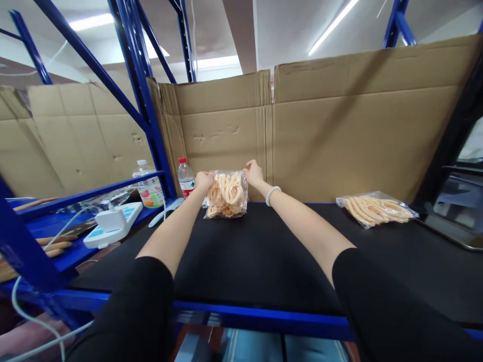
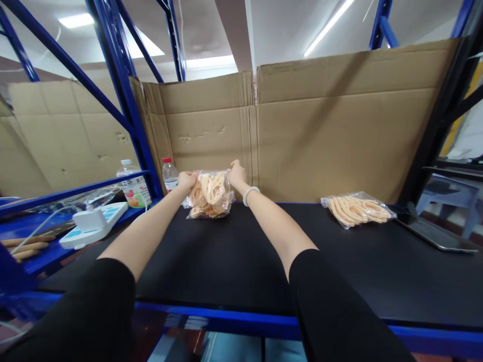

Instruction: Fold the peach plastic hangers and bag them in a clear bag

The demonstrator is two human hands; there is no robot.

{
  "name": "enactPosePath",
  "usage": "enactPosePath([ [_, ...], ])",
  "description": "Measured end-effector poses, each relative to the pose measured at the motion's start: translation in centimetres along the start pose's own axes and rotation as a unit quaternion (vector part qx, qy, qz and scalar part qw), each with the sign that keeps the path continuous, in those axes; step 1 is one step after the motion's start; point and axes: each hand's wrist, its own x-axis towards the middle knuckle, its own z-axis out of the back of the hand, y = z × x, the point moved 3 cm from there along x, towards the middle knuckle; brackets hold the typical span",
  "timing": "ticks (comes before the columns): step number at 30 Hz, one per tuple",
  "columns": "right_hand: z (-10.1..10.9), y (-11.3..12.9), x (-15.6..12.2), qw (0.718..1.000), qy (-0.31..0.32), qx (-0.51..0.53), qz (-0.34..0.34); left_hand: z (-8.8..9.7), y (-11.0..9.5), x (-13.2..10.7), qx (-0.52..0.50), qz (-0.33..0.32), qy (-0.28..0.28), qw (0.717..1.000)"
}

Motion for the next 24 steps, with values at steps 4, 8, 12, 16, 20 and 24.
enactPosePath([
  [4,-2.5,-2.8,0.0,0.995,0.025,0.0,-0.092,-2.4,3.5,0.0,0.085,0.004,0.029,0.996],
  [8,-2.9,-4.5,-1.0,0.992,0.058,0.016,-0.111,-3.0,5.0,-0.2,0.139,-0.013,0.041,0.989],
  [12,0.1,-5.3,-2.8,0.994,0.067,0.011,-0.087,-1.6,3.7,-0.3,0.164,-0.04,0.029,0.985],
  [16,4.5,-5.9,-6.4,0.997,0.067,-0.003,-0.043,-1.2,1.2,-3.1,0.174,-0.096,0.034,0.979],
  [20,8.1,-6.3,-11.4,0.994,0.084,-0.054,0.053,-2.9,-0.6,-9.2,0.209,-0.209,0.128,0.947],
  [24,10.4,-7.7,-16.0,0.985,0.075,-0.105,0.112,-4.0,-0.5,-13.8,0.282,-0.301,0.185,0.892],
])
